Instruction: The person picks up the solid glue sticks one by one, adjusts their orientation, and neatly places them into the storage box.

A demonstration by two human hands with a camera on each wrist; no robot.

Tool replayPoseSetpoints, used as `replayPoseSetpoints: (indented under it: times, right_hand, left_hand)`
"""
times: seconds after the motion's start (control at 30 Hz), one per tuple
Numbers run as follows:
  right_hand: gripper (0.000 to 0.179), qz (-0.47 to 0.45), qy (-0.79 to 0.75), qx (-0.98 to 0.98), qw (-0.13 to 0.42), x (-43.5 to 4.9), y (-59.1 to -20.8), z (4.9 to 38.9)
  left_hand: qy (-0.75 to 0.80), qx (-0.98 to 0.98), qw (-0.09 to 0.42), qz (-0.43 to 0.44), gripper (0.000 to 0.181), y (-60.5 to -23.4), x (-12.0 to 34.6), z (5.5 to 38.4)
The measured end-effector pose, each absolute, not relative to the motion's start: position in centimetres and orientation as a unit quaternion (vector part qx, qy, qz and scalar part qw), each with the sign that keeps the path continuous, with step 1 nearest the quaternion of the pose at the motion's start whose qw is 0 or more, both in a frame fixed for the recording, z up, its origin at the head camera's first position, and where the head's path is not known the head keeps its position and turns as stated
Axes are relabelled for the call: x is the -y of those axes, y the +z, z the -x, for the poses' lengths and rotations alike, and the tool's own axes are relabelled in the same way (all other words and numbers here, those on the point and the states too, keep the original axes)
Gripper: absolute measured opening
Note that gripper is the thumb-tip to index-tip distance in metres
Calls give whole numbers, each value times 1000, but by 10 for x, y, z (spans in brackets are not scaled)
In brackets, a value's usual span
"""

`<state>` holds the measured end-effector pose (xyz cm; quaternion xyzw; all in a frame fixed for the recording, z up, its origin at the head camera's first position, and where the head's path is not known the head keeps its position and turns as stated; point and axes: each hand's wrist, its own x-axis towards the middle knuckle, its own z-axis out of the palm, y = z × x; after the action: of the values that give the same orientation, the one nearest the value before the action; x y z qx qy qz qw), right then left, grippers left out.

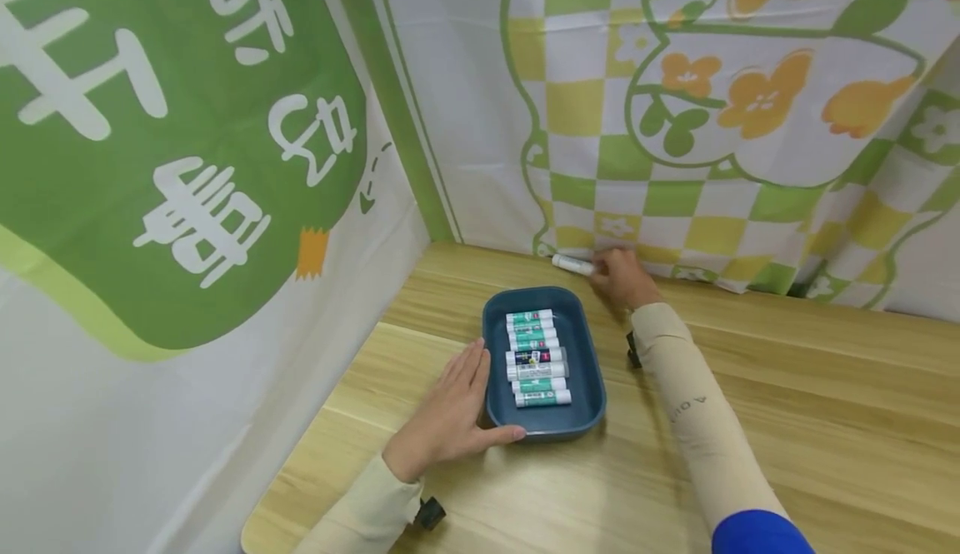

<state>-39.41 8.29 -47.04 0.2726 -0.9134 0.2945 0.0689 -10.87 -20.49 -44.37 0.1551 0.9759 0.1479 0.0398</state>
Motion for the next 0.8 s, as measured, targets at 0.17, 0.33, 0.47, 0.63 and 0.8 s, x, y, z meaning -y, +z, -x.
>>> replayPoseSetpoints:
  times: [0.17, 0.33, 0.47, 0.63, 0.8]
  right_hand:
    - [19, -293, 290, 905, 101, -91, -462, 388]
    - [20, -302, 301, 899, 103, -99, -457, 382]
    - [23, -310, 302, 895, 109, -107, -454, 374]
    - [21, -325, 298, 888, 134, -115, -448, 367]
    - [21, -337, 303, 880, 141, -121, -441, 356]
  left_hand:
    - [153, -976, 38, -154, 125, -444, 205, 108]
    - [166, -974, 38, -150, 127, -445, 206, 108]
    - [164, -975, 40, -148, 128, -447, 205, 110]
    - [164, -975, 42, -146, 127, -445, 206, 110]
    - [165, -974, 44, -148, 127, -444, 205, 110]
